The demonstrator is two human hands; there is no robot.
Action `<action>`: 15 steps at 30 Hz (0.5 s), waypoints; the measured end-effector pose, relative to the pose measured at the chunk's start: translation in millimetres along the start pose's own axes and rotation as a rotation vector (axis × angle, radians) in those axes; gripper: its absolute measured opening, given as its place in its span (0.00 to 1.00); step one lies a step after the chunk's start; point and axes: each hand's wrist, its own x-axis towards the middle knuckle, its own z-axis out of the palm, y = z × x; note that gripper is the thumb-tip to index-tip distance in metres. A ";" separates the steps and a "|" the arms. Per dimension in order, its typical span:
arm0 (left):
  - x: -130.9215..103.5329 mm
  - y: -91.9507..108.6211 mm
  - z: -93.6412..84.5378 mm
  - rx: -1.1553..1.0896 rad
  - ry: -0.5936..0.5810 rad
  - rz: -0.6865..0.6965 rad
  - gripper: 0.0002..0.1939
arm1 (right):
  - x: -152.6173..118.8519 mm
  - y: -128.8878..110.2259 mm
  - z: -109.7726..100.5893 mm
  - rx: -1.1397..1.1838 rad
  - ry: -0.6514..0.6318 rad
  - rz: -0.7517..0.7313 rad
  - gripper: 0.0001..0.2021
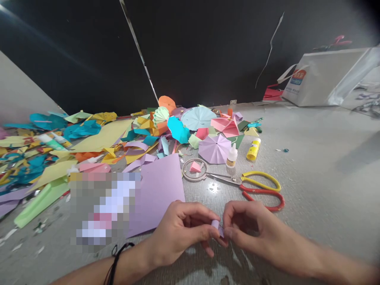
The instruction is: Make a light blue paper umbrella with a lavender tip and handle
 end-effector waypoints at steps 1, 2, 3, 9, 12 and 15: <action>-0.1 -0.3 -0.1 0.006 -0.001 0.002 0.06 | 0.1 -0.4 -0.1 -0.006 -0.003 0.010 0.11; -0.3 -0.5 -0.3 0.015 -0.004 0.000 0.07 | 0.3 -1.2 -0.3 -0.006 -0.009 0.020 0.11; -0.5 -0.6 -0.3 0.024 -0.010 -0.002 0.07 | 0.6 -2.3 -0.6 0.006 -0.019 0.030 0.11; -2.4 -0.2 0.3 0.048 -0.034 -0.016 0.07 | 2.2 -10.0 -4.0 0.184 -0.118 0.089 0.11; -4.2 0.0 1.2 0.102 -0.041 -0.018 0.07 | 3.0 -11.6 -4.7 0.226 -0.129 0.125 0.12; -6.9 0.6 1.5 0.196 -0.050 0.004 0.07 | 4.1 -11.8 -4.2 0.253 -0.143 0.143 0.11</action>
